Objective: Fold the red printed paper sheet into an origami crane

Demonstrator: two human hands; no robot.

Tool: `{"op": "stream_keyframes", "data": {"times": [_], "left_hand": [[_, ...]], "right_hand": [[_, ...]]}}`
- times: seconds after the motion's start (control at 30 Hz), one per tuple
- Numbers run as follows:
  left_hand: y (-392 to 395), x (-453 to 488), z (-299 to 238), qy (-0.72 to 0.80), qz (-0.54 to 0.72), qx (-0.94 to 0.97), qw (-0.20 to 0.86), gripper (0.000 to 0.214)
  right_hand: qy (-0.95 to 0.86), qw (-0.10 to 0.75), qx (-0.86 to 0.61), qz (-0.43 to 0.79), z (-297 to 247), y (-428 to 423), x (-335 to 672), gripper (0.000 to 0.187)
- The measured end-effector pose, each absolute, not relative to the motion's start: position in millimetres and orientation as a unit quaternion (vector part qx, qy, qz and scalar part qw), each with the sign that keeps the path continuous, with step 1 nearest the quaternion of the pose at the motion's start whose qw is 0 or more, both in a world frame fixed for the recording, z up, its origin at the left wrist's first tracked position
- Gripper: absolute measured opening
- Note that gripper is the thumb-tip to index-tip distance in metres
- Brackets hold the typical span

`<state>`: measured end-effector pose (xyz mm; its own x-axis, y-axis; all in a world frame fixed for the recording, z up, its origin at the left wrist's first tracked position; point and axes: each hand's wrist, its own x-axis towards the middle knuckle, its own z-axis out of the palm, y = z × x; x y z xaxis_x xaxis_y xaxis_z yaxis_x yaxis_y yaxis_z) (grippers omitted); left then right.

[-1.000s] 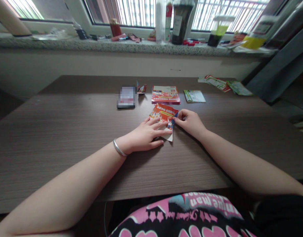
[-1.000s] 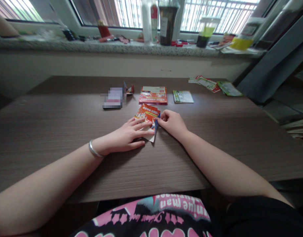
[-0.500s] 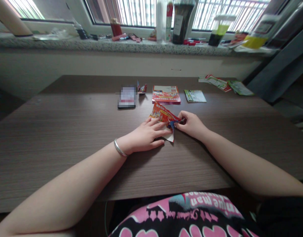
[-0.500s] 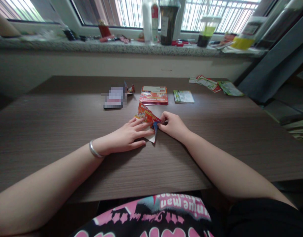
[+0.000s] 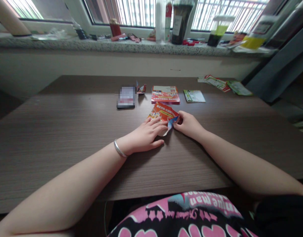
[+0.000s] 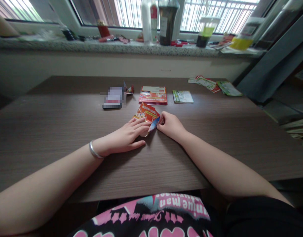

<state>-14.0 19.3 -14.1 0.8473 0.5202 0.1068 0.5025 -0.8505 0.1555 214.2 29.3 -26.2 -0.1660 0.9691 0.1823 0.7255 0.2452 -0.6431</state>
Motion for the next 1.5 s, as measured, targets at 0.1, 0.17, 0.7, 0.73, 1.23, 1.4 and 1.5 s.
{"op": "stream_keyframes", "data": {"times": [0.1,0.17,0.7,0.73,1.23,1.4,1.5], "left_hand": [[18.8,-13.2,-13.2,0.285,0.081,0.952,0.08,0.055],[19.2,-13.2,-13.1,0.286,0.081,0.951,0.081,0.052],[21.0,-16.1,-11.7,0.259,0.092,0.96,0.048,0.043],[20.6,-15.4,-11.0,0.27,0.091,0.957,0.044,0.043],[10.6,-12.6,-11.1,0.443,0.075,0.893,-0.03,0.065],[15.5,-13.6,-21.9,0.489,0.159,0.857,0.009,0.08],[18.3,-14.4,-21.5,0.432,0.254,0.865,-0.017,0.093]], "right_hand": [[-0.743,0.287,-0.573,0.194,-25.2,28.7,212.6,0.015],[-0.751,0.287,-0.565,0.186,-24.5,28.8,212.8,0.017],[-0.762,0.305,-0.539,0.19,-21.7,27.3,220.2,0.013],[-0.761,0.306,-0.539,0.191,-21.6,26.9,219.8,0.012],[-0.714,0.337,-0.551,0.27,-22.4,29.9,222.0,0.015],[-0.698,0.372,-0.537,0.293,-27.6,32.3,222.3,0.02],[-0.675,0.416,-0.503,0.344,-30.1,32.3,219.9,0.024]]}}
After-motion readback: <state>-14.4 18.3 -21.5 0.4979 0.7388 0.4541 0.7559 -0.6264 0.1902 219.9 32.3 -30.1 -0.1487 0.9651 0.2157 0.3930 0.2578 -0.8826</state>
